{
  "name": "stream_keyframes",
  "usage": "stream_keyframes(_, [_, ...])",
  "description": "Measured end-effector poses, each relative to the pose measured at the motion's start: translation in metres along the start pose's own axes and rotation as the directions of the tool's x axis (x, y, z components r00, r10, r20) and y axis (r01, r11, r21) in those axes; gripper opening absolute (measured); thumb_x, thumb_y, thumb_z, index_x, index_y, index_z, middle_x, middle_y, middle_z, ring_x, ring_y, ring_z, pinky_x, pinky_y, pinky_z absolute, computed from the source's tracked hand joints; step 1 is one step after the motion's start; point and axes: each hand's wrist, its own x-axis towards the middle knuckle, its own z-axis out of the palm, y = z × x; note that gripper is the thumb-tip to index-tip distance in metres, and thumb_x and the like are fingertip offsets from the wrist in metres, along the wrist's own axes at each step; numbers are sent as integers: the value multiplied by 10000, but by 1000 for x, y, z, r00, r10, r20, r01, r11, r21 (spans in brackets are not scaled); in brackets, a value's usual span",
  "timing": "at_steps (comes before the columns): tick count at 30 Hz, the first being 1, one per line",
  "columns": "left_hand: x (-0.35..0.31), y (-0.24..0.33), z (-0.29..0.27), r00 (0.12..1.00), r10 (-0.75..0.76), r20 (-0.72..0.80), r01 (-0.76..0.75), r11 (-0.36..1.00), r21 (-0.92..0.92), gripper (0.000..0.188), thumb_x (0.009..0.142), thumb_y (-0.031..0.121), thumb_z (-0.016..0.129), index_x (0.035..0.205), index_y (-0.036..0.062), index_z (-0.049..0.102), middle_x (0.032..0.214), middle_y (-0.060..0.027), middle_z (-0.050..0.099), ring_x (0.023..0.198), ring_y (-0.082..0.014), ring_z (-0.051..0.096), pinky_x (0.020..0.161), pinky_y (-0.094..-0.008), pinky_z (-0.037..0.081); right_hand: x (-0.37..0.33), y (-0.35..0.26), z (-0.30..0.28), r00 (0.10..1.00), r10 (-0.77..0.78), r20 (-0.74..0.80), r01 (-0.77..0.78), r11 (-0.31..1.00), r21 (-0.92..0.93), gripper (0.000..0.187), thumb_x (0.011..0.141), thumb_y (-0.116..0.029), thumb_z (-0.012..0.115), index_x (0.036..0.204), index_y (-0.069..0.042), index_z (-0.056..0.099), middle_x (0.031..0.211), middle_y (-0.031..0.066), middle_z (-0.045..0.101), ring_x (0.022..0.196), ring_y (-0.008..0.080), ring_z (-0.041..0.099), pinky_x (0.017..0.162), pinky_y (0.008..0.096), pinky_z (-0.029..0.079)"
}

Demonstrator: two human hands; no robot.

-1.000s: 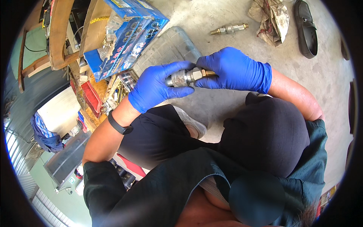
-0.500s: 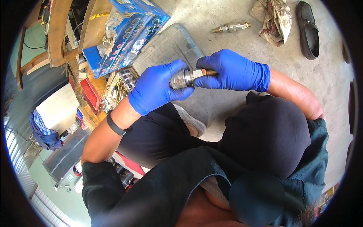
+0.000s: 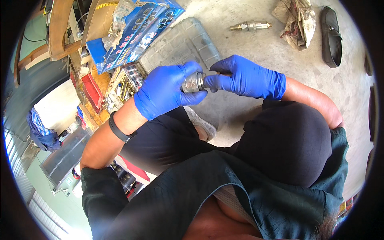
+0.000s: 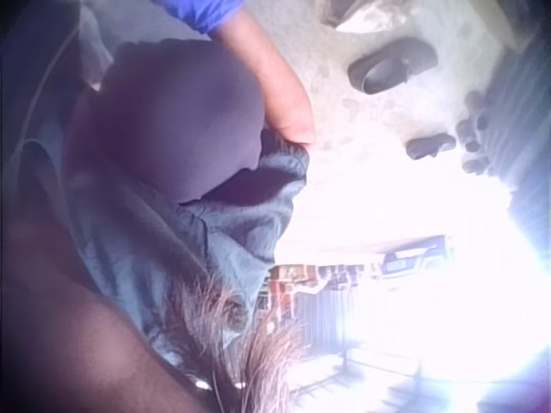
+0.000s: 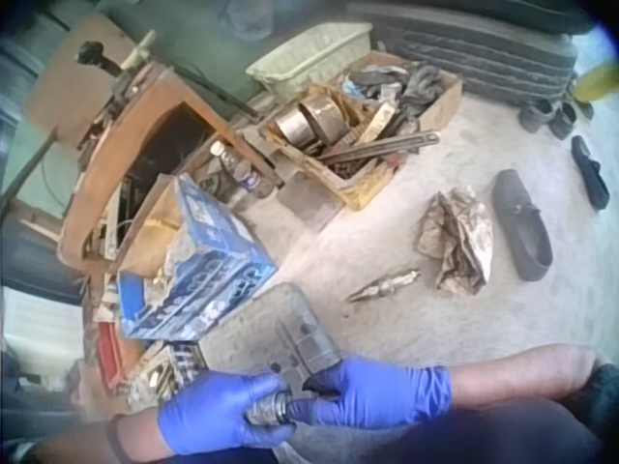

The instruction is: The person sits on the floor and assembles small cylindrical metal parts by hand, repeatedly connecting and disconnecting them. They wipe the parts with a cloth and handle a small yellow box containing additional components.

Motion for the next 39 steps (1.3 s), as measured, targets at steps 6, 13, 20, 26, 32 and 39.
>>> stream_keyframes(6, [-3, -2, 5, 998, -13, 54, 16, 998, -62, 385, 772, 192, 797, 1090, 76, 616, 837, -167, 659, 757, -371, 662, 694, -365, 531, -3, 2, 1, 967, -254, -13, 226, 882, -413, 389, 935, -392, 665, 945, -3, 664, 701, 192, 568, 607, 317, 593, 595, 376, 486])
stream_keyframes(13, [-6, -7, 10, 996, -28, 87, 38, 993, -109, 378, 797, 301, 776, 1065, 97, 605, 841, -175, 657, 770, -392, 656, 670, -410, 516, -1, 9, 6, 957, -291, 7, 258, 837, -483, 386, 929, -397, 662, 965, -13, 660, 718, 179, 590, 617, 341, 610, 591, 397, 490])
stream_keyframes(20, [-3, -9, 7, 995, 99, -19, -95, 982, 164, 381, 815, 390, 756, 1053, 133, 607, 823, -123, 671, 750, -342, 674, 613, -420, 523, -2, -5, 6, 923, 323, 211, -380, 857, 349, 432, 984, -457, 577, 950, -31, 639, 579, -47, 376, 495, 101, 359, 479, 273, 303])
stream_keyframes(26, [4, -17, 6, 991, 100, 90, -119, 964, 238, 401, 810, 396, 762, 1081, 135, 623, 836, -129, 675, 756, -349, 676, 622, -420, 529, -4, 10, 9, 846, 348, 404, -531, 619, 579, 472, 973, -570, 568, 779, -140, 563, 575, -72, 299, 495, 70, 276, 475, 255, 233])
stream_keyframes(32, [12, -17, -2, 998, -36, 49, 37, 999, -31, 391, 826, 392, 759, 1065, 106, 640, 860, -189, 667, 797, -403, 659, 688, -436, 512, 14, 36, 5, 923, -307, -233, 282, 950, -135, 499, 932, -572, 629, 930, -74, 636, 672, 128, 575, 594, 209, 619, 563, 373, 467])
stream_keyframes(39, [10, -14, -1, 997, -26, 66, 28, 999, -33, 422, 823, 381, 765, 1102, 94, 628, 878, -193, 670, 804, -409, 657, 690, -436, 515, -4, 0, -9, 964, -267, 7, 168, 582, -796, 401, 925, -484, 634, 961, -85, 653, 770, 144, 658, 734, 345, 680, 628, 435, 535])
